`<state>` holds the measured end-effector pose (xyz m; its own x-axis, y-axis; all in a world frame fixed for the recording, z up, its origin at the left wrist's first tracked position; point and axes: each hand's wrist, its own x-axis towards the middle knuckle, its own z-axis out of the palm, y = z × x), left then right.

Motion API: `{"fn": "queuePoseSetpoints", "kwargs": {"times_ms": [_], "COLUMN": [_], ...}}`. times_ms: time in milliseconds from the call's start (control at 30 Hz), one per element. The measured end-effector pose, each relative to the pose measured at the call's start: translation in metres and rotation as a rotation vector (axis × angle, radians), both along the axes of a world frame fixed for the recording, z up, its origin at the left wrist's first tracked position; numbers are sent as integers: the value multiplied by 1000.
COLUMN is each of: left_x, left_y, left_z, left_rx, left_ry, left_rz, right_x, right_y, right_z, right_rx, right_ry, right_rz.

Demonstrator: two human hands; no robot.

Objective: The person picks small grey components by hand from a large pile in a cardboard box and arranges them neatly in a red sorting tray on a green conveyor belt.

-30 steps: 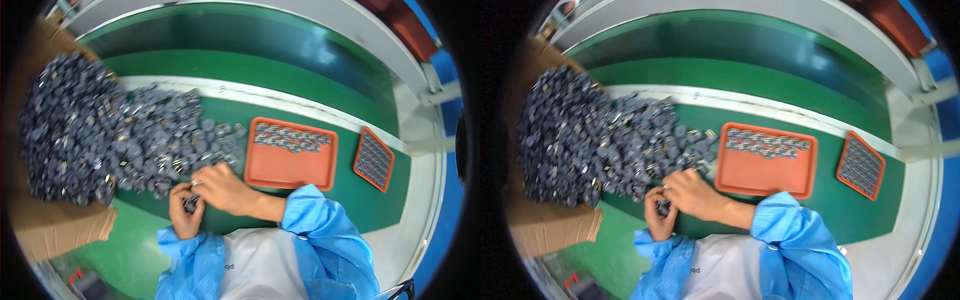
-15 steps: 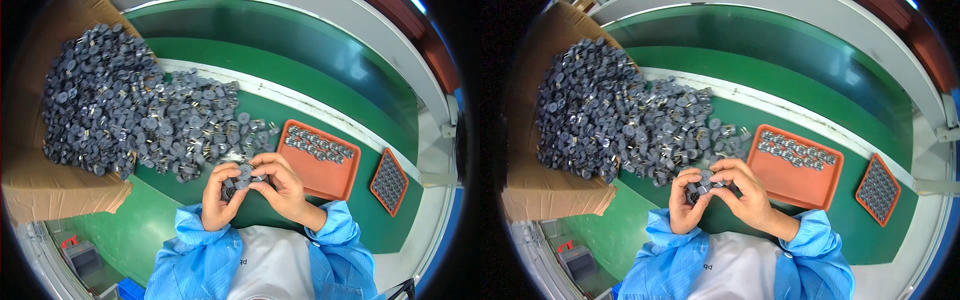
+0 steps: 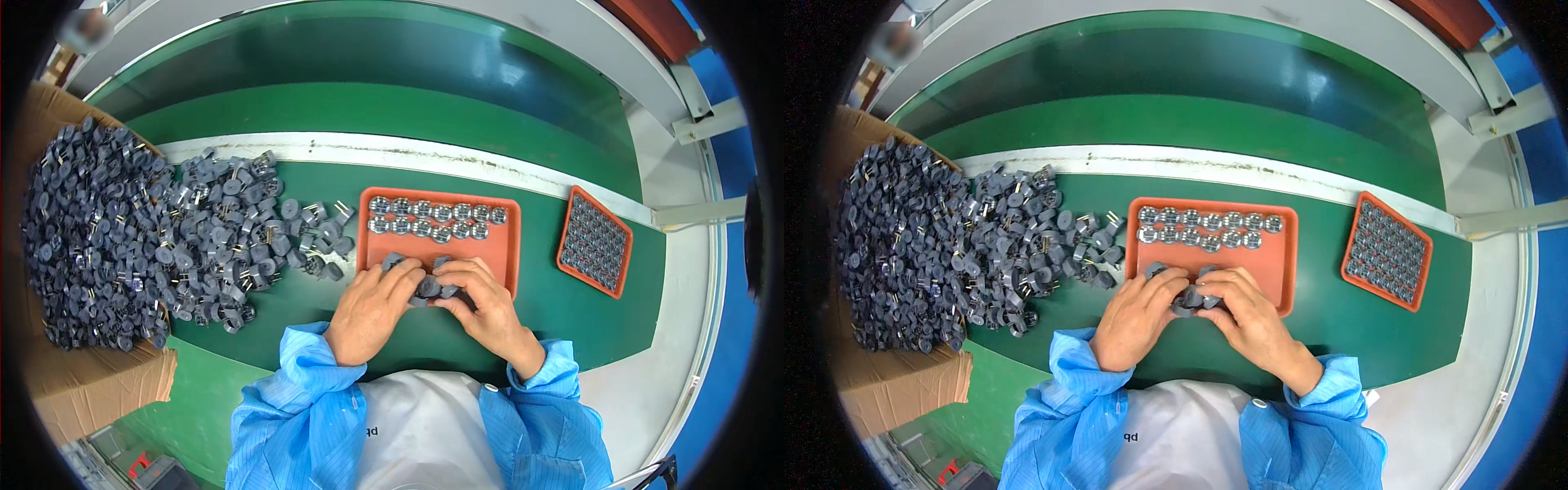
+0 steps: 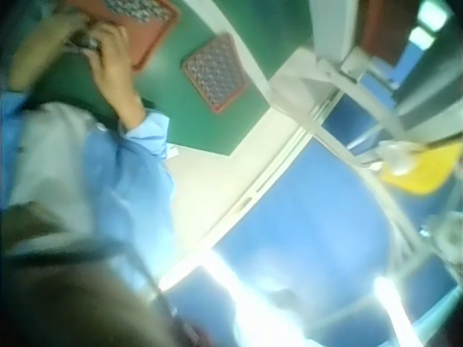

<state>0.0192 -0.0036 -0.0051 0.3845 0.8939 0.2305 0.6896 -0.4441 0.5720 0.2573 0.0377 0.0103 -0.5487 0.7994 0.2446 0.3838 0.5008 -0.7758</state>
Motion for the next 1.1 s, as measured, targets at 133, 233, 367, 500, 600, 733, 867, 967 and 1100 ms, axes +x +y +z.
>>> {"fn": "queuePoseSetpoints", "kwargs": {"times_ms": [133,233,367,500,600,733,867,967,1100], "left_x": [0,1,0,2,3,-10,-16,-18,-16], "left_y": [0,0,-2,-1,-2,-22,-43,-54,-50], "left_z": [2,6,3,-1,-10,13,4,-5,-12], "left_rx": [-73,-86,-77,-72,4,-17,-244,-345,-351], "left_ry": [21,-17,-20,-118,-266,-442,-533,-537,-752], "left_rz": [36,73,69,56,49,-65,-156,-66,80], "right_x": [2,11,15,14,12,10,8,7,7], "right_y": [1,5,9,1,-10,-32,-50,-43,-28], "right_z": [5,4,17,0,-18,12,15,19,29], "right_rx": [-77,-92,50,0,-58,-15,-92,-136,-156], "right_ry": [10,95,-31,-159,-28,49,-16,-136,-29], "right_rz": [11,67,-9,-10,-7,81,192,289,225]}}
